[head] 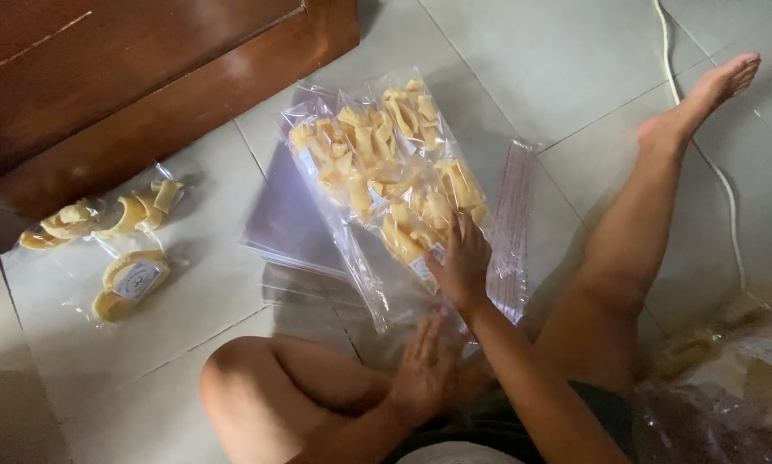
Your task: The person is sitting on the floor, picking up individual pieces of dried snacks and placing them into clear plastic bags for packaging.
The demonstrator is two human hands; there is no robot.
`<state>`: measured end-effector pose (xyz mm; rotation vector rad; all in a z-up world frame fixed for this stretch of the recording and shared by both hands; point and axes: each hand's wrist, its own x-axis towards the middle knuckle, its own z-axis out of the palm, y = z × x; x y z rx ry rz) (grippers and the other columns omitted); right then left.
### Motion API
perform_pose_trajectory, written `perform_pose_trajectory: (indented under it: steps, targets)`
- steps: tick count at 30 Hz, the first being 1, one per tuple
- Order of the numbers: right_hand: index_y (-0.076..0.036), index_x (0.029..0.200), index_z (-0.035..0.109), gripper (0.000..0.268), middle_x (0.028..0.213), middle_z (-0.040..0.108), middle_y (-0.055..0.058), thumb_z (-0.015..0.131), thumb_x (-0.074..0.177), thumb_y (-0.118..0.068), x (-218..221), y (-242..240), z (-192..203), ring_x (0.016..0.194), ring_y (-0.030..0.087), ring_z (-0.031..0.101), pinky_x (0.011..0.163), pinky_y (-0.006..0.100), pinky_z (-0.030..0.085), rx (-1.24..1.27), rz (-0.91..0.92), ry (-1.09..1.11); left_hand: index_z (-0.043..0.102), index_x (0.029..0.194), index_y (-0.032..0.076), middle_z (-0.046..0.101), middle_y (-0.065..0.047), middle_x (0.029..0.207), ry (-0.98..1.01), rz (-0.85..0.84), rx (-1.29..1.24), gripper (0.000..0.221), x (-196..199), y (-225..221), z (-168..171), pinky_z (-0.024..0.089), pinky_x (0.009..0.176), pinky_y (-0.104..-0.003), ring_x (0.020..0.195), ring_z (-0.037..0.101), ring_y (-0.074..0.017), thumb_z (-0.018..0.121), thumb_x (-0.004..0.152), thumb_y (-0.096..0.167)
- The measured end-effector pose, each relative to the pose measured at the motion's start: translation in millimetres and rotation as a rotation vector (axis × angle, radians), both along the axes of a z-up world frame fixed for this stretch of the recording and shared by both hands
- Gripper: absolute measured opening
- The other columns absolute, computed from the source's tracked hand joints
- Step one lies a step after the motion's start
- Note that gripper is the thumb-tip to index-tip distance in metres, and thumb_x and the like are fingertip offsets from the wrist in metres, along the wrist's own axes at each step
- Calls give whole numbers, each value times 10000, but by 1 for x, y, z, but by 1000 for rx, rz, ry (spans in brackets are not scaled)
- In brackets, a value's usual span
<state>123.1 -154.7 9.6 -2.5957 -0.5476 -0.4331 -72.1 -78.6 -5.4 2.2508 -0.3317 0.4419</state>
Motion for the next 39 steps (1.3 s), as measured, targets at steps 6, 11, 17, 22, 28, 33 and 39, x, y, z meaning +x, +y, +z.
perform_pose_trajectory:
  steps: [6,11,17,22,28,33,39]
  targets:
    - [-49,1552,337,917,1544,447,238,715,852,-506,11,-12,-10,1355,429,485,976,610,389,-128,-58,137,538,1385,63,614,-161,1260,364,381,-579,486,51,-31,-57,467,983,-427,1123,597,-309,566,900,65]
    - [-163,1513,503,764,1337,639,101,669,901,-588,18,-20,-47,1313,357,549,953,596,467,-181,-117,-34,98,1672,187,247,-330,1619,417,696,-920,738,122,-33,-87,353,1167,-643,1432,376,-534,535,1094,331]
    - [-219,1235,669,300,1192,690,-49,708,937,-217,-7,-11,2,1301,216,578,948,433,496,-275,88,-554,97,1665,258,408,-294,1569,492,772,-1049,813,148,-4,-85,387,1183,-560,1416,472,-451,500,1041,587]
    - [-114,1353,623,525,1361,633,109,709,862,-279,-16,-22,-42,1320,371,565,1043,500,469,-41,275,-215,229,1642,213,493,-314,1506,330,642,-1122,659,161,-8,-84,387,1165,-595,1387,503,-453,513,1077,399]
    - [-87,1410,612,483,1418,604,148,660,951,-229,-10,-27,-14,1353,378,551,1152,495,423,131,332,-206,257,1630,277,503,-270,1489,323,641,-938,601,176,-1,-82,379,1129,-607,1363,465,-465,429,1070,413]
    - [-75,1462,566,485,1493,491,174,566,985,-165,-39,-43,-23,1455,395,399,1223,520,291,359,252,29,329,1632,238,607,-242,1430,311,731,-924,535,184,10,-82,481,1103,-531,1326,578,-392,411,1123,380]
    - [-71,1602,261,823,1508,342,235,732,930,-133,-38,-45,-58,1405,420,377,1173,581,319,930,-143,462,358,1620,201,476,-296,1535,377,757,-1124,516,186,2,-69,344,1207,-564,1434,446,-440,412,1126,341]
